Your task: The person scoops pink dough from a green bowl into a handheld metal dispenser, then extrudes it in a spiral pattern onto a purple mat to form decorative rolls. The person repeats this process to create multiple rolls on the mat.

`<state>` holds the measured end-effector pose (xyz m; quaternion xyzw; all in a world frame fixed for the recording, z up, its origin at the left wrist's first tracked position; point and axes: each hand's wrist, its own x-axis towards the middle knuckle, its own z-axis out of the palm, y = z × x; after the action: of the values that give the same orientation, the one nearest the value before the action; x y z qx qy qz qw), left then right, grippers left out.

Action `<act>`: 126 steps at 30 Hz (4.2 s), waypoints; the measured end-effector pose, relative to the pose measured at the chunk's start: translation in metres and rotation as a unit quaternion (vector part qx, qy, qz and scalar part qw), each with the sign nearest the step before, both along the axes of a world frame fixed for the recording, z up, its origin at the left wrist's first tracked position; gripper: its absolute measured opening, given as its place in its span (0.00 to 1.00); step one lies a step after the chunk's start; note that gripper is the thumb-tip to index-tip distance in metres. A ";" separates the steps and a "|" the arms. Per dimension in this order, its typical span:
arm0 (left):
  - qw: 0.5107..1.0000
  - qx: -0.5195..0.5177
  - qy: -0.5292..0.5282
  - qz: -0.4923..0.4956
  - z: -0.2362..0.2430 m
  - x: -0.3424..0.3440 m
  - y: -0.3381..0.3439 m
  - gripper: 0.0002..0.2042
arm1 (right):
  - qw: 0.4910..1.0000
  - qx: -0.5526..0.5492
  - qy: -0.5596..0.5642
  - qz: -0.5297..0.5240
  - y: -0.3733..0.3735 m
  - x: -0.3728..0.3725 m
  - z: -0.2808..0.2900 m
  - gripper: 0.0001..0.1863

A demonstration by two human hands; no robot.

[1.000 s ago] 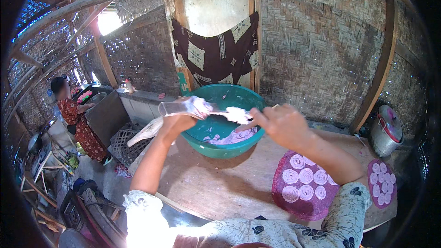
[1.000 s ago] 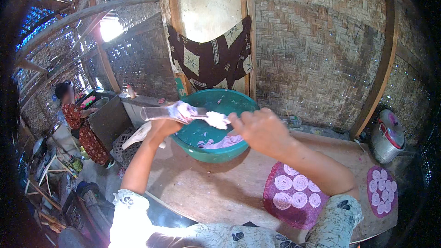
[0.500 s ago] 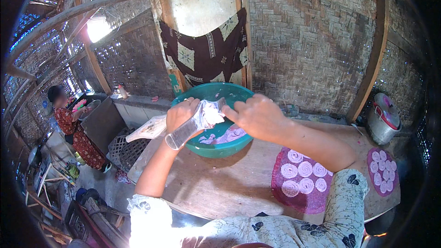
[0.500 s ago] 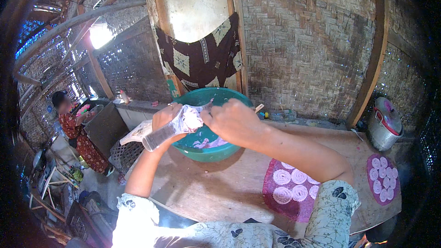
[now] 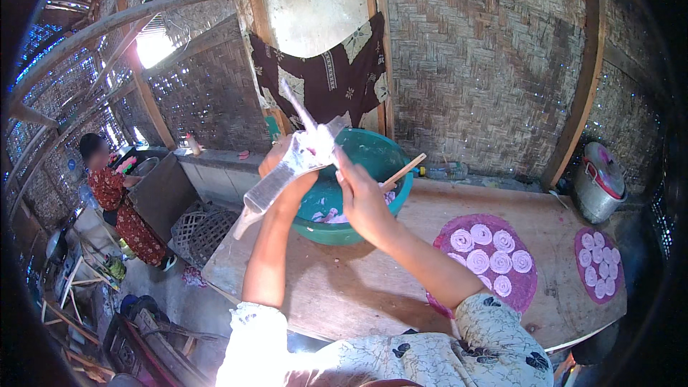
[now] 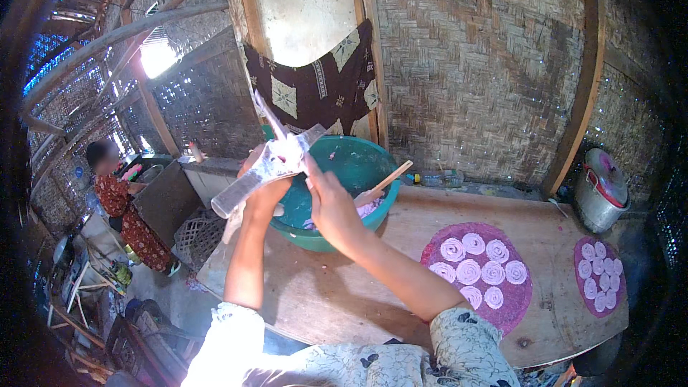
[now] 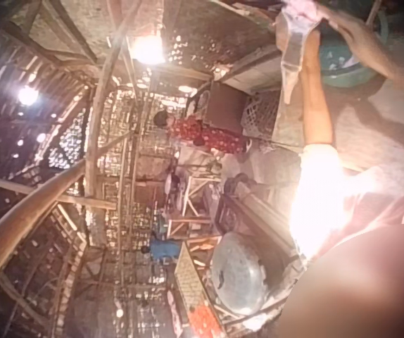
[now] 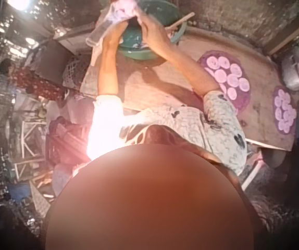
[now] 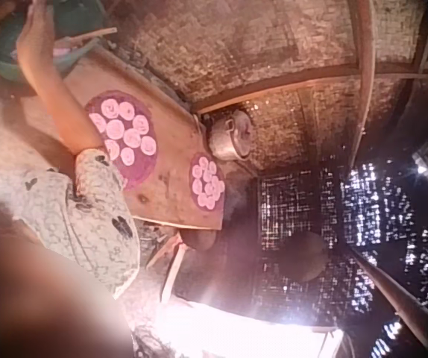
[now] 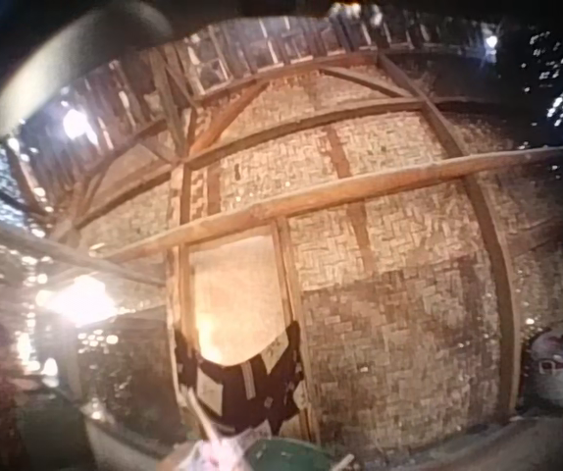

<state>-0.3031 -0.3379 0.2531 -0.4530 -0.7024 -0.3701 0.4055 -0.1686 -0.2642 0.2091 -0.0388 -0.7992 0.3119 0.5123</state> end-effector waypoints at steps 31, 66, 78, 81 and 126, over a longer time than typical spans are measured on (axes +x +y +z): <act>0.779 0.246 -0.401 -0.413 0.016 -0.035 -0.115 0.11 | 0.832 0.303 -0.457 -0.082 0.075 -0.002 -0.035 0.15; 0.542 -0.535 -0.328 -0.559 -0.106 0.245 -0.013 0.25 | 0.933 -0.011 -0.360 -0.017 -0.026 0.326 -0.027 0.44; 0.356 -0.563 -0.304 -0.681 -0.102 0.322 0.050 0.29 | 0.657 -0.639 -0.067 0.395 0.011 0.482 -0.113 0.60; 0.447 -0.493 -0.208 -0.716 -0.095 0.340 0.074 0.44 | 0.581 -0.677 0.040 0.451 -0.003 0.513 -0.146 0.60; -0.139 -0.010 -0.748 -0.649 -0.245 0.449 0.358 0.26 | 0.747 -0.634 -0.200 -0.003 0.107 0.576 -0.160 0.47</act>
<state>0.1456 0.0205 0.0085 0.1193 -0.0848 0.5437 0.8264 0.4075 -0.1569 0.0487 -0.4190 -0.5014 0.7304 0.1990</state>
